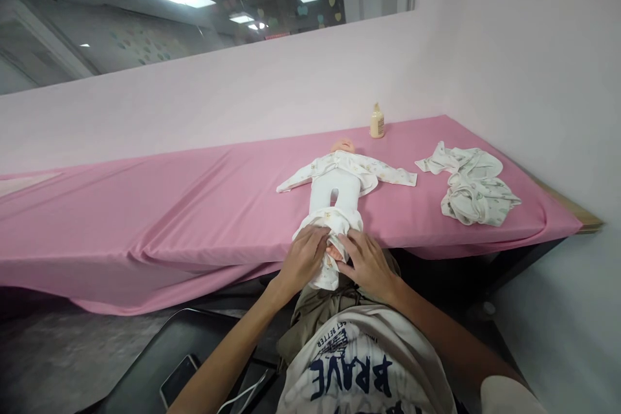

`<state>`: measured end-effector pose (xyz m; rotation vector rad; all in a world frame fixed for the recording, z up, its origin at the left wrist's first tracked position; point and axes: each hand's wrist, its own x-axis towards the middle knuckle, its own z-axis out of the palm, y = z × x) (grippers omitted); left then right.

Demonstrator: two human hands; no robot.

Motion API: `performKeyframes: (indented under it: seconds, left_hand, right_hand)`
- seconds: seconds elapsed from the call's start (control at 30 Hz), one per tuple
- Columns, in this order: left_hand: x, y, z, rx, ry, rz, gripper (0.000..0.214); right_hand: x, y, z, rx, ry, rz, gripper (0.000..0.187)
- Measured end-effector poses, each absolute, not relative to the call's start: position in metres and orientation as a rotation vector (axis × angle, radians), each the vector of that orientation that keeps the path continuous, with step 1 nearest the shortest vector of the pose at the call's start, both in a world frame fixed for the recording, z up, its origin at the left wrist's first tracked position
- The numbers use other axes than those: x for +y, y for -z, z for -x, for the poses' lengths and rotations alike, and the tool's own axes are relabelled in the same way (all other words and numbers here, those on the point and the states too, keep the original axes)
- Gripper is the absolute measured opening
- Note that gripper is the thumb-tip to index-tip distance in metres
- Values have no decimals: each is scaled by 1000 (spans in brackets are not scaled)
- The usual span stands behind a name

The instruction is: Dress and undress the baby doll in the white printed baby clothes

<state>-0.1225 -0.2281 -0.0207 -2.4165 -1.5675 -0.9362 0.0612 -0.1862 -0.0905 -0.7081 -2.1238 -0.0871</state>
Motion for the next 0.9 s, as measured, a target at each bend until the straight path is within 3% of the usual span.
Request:
performKeyframes:
  seconds: [0.2,0.37,0.6,0.77,0.9]
  left_hand:
    - [-243,8,123,-1631,727,2546,32]
    - [-248,7,124,-1693,656,2615,51]
    - [-238,17,114,-1702,706,2478,46]
    - [-253,27,110,-1720,940,2110,32]
    - [-284,56,113,-1578,908,1972,61]
  right_hand:
    - [-173,80,-64,-2086,157,800,52]
    - [-163,68,-69,-2091,51,763,68]
    - [-142,52,-84,-2327,-85,728,72]
    - [-136,41,-96,-2464,-160,724,67]
    - [-139,34,-98,-2468,-197,739,64]
